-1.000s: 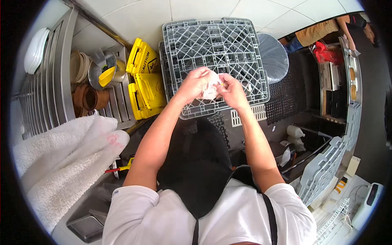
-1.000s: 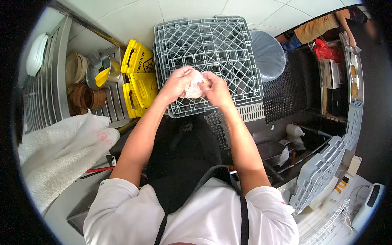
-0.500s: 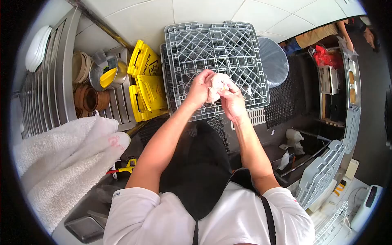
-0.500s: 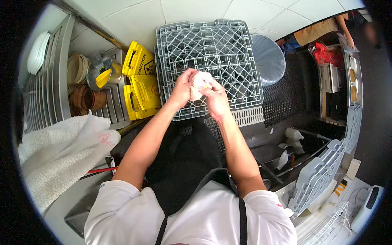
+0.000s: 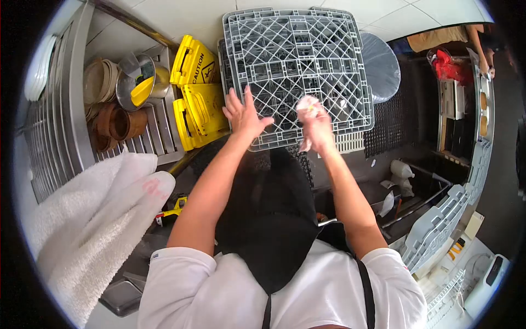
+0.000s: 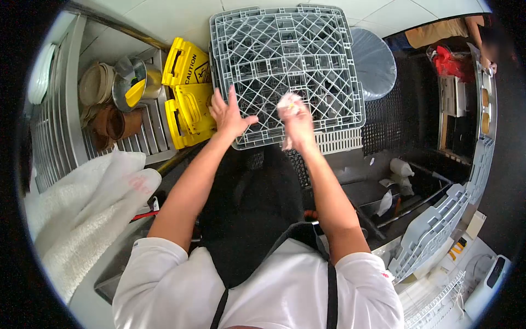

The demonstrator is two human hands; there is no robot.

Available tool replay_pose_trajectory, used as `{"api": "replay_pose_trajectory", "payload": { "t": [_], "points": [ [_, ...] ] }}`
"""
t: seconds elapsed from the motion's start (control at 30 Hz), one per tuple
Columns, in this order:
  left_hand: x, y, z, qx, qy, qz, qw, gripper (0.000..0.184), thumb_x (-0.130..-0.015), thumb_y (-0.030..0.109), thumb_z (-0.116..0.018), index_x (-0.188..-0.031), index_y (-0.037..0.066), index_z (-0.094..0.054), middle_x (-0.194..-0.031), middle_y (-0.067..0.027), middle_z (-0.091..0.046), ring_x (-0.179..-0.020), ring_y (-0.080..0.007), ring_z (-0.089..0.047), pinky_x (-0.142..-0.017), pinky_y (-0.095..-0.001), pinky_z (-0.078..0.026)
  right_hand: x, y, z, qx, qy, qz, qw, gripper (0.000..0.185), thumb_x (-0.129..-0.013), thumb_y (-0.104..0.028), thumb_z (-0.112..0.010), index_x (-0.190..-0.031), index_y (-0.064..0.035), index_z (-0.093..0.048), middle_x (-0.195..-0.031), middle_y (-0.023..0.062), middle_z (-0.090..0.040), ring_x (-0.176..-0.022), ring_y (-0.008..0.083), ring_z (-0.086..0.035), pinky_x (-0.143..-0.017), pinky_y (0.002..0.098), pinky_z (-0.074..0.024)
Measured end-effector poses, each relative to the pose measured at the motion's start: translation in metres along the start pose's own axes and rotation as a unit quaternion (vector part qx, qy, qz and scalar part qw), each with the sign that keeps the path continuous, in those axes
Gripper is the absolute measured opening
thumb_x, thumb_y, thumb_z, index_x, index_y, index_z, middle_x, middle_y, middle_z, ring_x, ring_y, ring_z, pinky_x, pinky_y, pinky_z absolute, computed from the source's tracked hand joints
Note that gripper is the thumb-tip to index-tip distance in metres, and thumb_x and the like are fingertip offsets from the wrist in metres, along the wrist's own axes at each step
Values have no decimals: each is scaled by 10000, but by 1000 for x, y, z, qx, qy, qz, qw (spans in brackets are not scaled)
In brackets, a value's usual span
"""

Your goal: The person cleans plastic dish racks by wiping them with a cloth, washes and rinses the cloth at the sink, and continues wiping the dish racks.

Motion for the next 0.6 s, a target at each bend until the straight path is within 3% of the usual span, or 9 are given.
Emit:
{"api": "replay_pose_trajectory", "payload": {
  "t": [0.07, 0.13, 0.2, 0.27, 0.3, 0.4, 0.43, 0.53, 0.6],
  "points": [
    [-6, 4, -13, -90, -161, 9, 983, 1577, -524, 513, -985, -1650, 229, 82, -1657, -344, 106, -1542, -526, 34, -1212, -677, -123, -2, 25, -23, 77, -25, -35, 996, 447, -959, -84, -677, -1391, -23, -582, -1203, 81, -714, -1044, 138, -664, -908, 278, -523],
    [-9, 0, -23, -102, -181, 32, 978, 1631, -487, 505, -998, -1644, 237, 121, -1657, -338, 136, -1541, -537, 32, -1192, -700, -166, 0, 28, -40, 127, -58, -8, 990, 452, -949, -89, -686, -1381, 0, -586, -1195, 90, -722, -1044, 145, -680, -931, 293, -527],
    [-11, -6, -30, -96, -191, 30, 976, 1659, -467, 487, -1008, -1641, 251, 140, -1652, -336, 167, -1538, -546, 33, -1178, -715, -195, -18, 72, -32, 238, -61, 63, 967, 487, -904, -116, -713, -1370, -32, -598, -1107, 171, -739, -1021, 257, -719, -911, 343, -542],
    [-12, -8, -35, -68, -192, -2, 979, 1660, -464, 459, -1016, -1640, 271, 140, -1644, -337, 198, -1534, -555, 35, -1170, -720, -210, -4, 70, -44, 295, -86, 14, 952, 480, -894, -158, -726, -1349, -57, -612, -1110, 206, -733, -1067, 333, -713, -924, 371, -540],
    [-13, -12, -39, -71, -205, -12, 976, 1685, -437, 400, -1034, -1637, 292, 145, -1633, -339, 232, -1526, -572, 3, -1192, -682, -221, 10, 46, -59, 329, -154, -35, 931, 576, -919, -260, -720, -1429, -47, -559, -1220, 215, -707, -1138, 282, -696, -994, 351, -517],
    [-14, -17, -38, -20, -182, -64, 981, 1689, -417, 355, -1041, -1643, 283, 118, -1632, -349, 215, -1521, -574, -59, -1215, -626, -242, 11, 51, -69, 398, -151, 16, 905, 607, -885, -274, -730, -1417, -39, -558, -1234, 260, -687, -1159, 375, -680, -995, 409, -521],
    [-14, -17, -34, 13, -159, -67, 985, 1660, -420, 289, -1041, -1650, 297, 74, -1646, -332, 192, -1518, -559, -118, -1217, -586, -271, 9, 48, -72, 386, -166, -26, 907, 564, -865, -176, -714, -1375, -6, -546, -1251, 296, -664, -1217, 418, -635, -1012, 420, -515],
    [-18, -20, -37, -19, -192, -30, 981, 1629, -432, 251, -1035, -1650, 331, 45, -1663, -303, 167, -1522, -538, -137, -1204, -593, -290, -8, 77, -80, 467, -204, -86, 856, 674, -825, -221, -741, -1404, 22, -498, -1236, 327, -654, -1217, 449, -624, -1028, 448, -505],
    [-21, -23, -43, -56, -200, 1, 978, 1571, -492, 202, -1019, -1635, 411, 38, -1676, -275, 164, -1500, -536, -212, -1180, -588, -334, -15, 86, -93, 453, -213, -60, 863, 615, -810, -251, -731, -1317, 37, -538, -1169, 333, -669, -1154, 444, -653, -998, 460, -517]
  ]
}}
Point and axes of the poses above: each hand's wrist, its own x-axis away from the middle knuckle, its own z-axis out of the back of the hand, y = z × x, the point moved 9 cm from there along -x, towards the middle knuckle
